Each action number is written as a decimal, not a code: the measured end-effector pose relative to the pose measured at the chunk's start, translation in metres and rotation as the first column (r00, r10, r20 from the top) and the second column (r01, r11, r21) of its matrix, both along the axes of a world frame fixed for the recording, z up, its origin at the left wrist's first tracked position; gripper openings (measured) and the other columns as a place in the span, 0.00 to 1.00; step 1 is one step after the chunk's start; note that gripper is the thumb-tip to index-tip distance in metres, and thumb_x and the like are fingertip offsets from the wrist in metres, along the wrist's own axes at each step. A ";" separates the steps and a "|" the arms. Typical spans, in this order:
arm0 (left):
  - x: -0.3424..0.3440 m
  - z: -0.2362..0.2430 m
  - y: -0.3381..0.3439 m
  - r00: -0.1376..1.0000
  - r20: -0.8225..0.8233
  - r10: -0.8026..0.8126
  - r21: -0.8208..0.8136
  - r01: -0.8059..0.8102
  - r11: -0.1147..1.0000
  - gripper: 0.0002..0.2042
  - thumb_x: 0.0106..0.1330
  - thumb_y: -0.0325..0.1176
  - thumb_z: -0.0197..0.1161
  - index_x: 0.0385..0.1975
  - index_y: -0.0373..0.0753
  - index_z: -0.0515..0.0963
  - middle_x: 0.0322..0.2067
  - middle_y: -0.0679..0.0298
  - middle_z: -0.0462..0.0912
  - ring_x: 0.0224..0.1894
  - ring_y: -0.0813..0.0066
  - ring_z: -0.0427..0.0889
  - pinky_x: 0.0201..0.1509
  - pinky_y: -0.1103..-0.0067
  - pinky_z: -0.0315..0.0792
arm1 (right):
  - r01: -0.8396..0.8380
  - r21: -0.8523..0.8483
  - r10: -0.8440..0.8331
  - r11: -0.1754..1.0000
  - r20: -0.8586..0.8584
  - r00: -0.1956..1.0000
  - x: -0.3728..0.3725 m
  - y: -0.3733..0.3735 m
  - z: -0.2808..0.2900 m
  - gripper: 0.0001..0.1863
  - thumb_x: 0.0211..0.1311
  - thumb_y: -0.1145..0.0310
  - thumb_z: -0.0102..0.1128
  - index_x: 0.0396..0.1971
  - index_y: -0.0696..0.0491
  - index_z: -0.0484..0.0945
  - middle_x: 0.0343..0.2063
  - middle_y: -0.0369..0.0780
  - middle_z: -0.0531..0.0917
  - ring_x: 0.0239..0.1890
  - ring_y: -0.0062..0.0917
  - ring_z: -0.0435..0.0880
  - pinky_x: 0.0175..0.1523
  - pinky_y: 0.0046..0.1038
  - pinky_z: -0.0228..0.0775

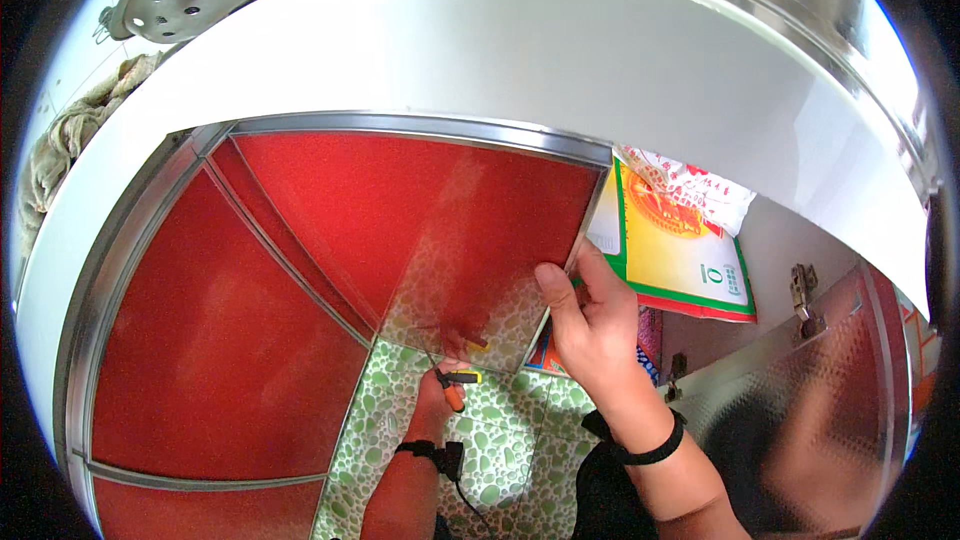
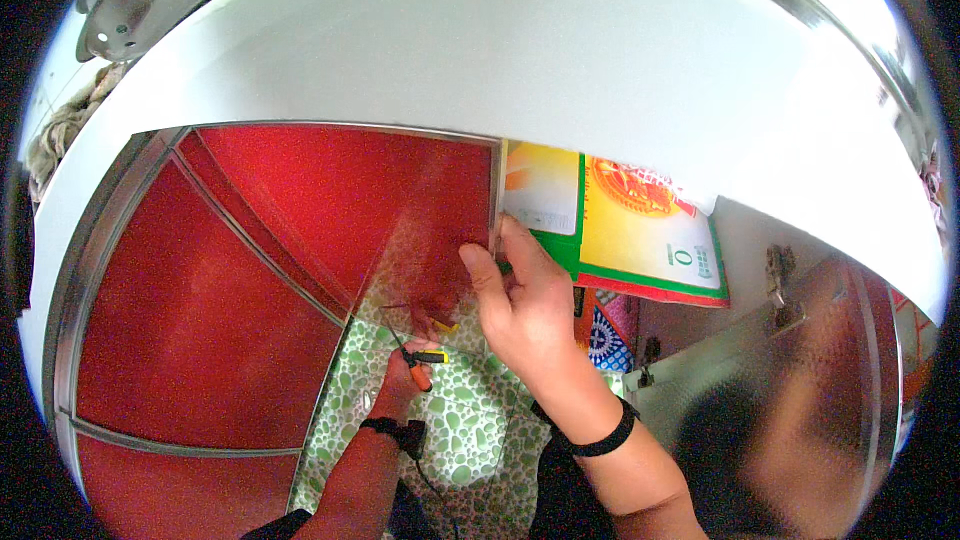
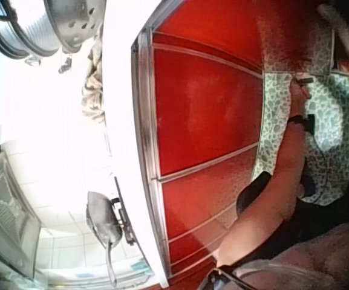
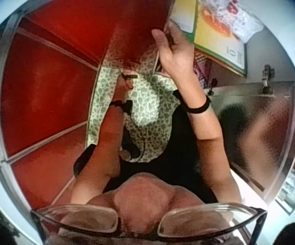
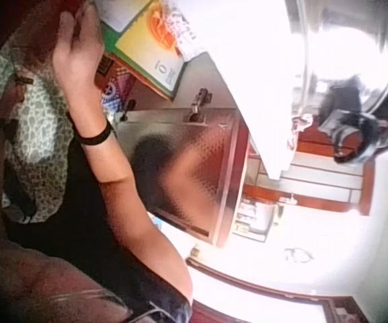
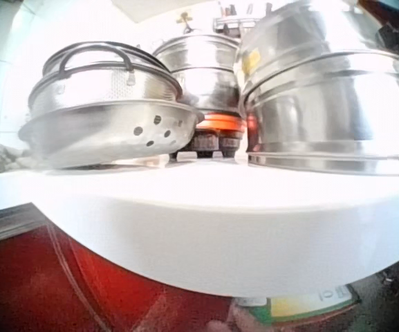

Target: Tighten the screws on a cabinet door hinge using a screwdriver.

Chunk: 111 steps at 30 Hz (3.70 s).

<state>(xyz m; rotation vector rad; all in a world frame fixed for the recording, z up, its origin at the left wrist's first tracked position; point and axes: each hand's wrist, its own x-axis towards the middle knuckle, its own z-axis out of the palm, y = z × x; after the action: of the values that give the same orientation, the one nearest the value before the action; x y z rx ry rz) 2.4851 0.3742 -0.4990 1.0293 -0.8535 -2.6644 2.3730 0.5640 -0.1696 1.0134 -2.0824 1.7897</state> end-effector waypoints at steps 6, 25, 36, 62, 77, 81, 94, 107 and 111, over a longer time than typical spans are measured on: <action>0.006 -0.010 0.000 0.998 -0.054 0.034 -0.063 -0.038 0.997 0.12 0.65 0.37 0.55 0.36 0.36 0.81 0.27 0.60 0.83 0.15 0.71 0.73 0.18 0.76 0.69 | -0.038 -0.055 0.036 0.998 -0.047 0.998 0.001 -0.004 0.000 0.12 0.67 0.71 0.64 0.47 0.58 0.79 0.31 0.44 0.82 0.31 0.30 0.80 0.40 0.29 0.75; 0.005 -0.030 0.009 0.996 -0.085 0.017 -0.084 -0.024 0.996 0.10 0.64 0.41 0.60 0.34 0.41 0.79 0.22 0.64 0.76 0.16 0.72 0.70 0.19 0.75 0.67 | -0.001 0.166 0.022 0.986 -0.124 0.992 -0.005 0.005 -0.009 0.21 0.70 0.62 0.63 0.55 0.60 0.76 0.46 0.53 0.83 0.48 0.45 0.83 0.55 0.37 0.75; 0.006 -0.011 0.008 0.996 -0.073 0.045 -0.016 -0.047 0.999 0.10 0.69 0.38 0.56 0.42 0.39 0.77 0.29 0.62 0.82 0.18 0.71 0.75 0.22 0.74 0.73 | -0.084 0.020 0.081 0.996 0.126 0.989 0.012 0.001 -0.010 0.16 0.75 0.58 0.58 0.44 0.58 0.76 0.34 0.38 0.79 0.38 0.22 0.74 0.48 0.25 0.70; 0.012 0.004 0.030 0.996 -0.081 0.029 -0.074 -0.035 0.997 0.12 0.64 0.36 0.65 0.46 0.43 0.78 0.26 0.66 0.80 0.17 0.73 0.74 0.20 0.75 0.69 | -0.080 0.020 0.077 0.997 0.134 0.988 0.001 0.003 -0.020 0.15 0.69 0.66 0.62 0.49 0.59 0.77 0.33 0.44 0.79 0.36 0.30 0.79 0.45 0.27 0.73; 0.037 0.037 0.026 0.989 0.133 -0.063 0.035 0.058 0.998 0.19 0.75 0.38 0.42 0.55 0.33 0.75 0.45 0.48 0.87 0.16 0.76 0.74 0.16 0.86 0.69 | 0.037 0.118 -0.028 0.992 -0.070 0.997 -0.001 0.014 -0.020 0.19 0.65 0.60 0.67 0.51 0.54 0.80 0.35 0.43 0.81 0.37 0.38 0.82 0.41 0.33 0.75; 0.043 0.071 0.024 0.972 0.172 -0.160 -0.047 0.170 0.984 0.21 0.75 0.41 0.43 0.54 0.31 0.75 0.44 0.48 0.86 0.17 0.74 0.76 0.18 0.83 0.71 | 0.009 0.044 -0.008 0.999 -0.012 1.000 0.006 0.009 -0.010 0.14 0.68 0.61 0.63 0.48 0.52 0.81 0.32 0.44 0.80 0.36 0.41 0.81 0.42 0.36 0.74; 0.033 0.227 0.056 0.899 0.309 -0.310 -0.430 0.422 0.798 0.17 0.75 0.40 0.46 0.42 0.35 0.80 0.36 0.46 0.88 0.14 0.72 0.76 0.15 0.79 0.70 | -0.101 0.079 0.096 0.992 0.067 0.993 -0.005 0.015 -0.021 0.18 0.68 0.52 0.61 0.50 0.48 0.83 0.38 0.45 0.83 0.42 0.44 0.83 0.47 0.39 0.76; 0.128 0.388 0.095 0.942 0.243 -0.230 -0.497 0.325 0.805 0.13 0.71 0.37 0.53 0.36 0.31 0.77 0.30 0.43 0.86 0.13 0.72 0.77 0.11 0.84 0.67 | -0.554 0.251 0.443 0.794 0.386 0.809 -0.030 0.062 -0.064 0.14 0.71 0.61 0.60 0.34 0.57 0.86 0.24 0.36 0.86 0.27 0.18 0.85 0.34 0.24 0.75; 0.129 0.389 0.107 0.969 0.219 -0.110 -0.560 0.217 0.800 0.12 0.69 0.36 0.57 0.34 0.31 0.77 0.27 0.44 0.86 0.09 0.73 0.74 0.09 0.84 0.65 | -0.556 0.517 0.247 0.651 0.548 0.799 -0.060 0.048 -0.138 0.17 0.68 0.55 0.62 0.34 0.56 0.85 0.25 0.37 0.86 0.28 0.21 0.86 0.34 0.26 0.77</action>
<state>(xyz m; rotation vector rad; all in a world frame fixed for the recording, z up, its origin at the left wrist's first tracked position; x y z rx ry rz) 2.6137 0.4813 -0.1102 1.0610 -1.7293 -2.1897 2.3130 0.6120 -0.3081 1.4739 -3.1307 1.5566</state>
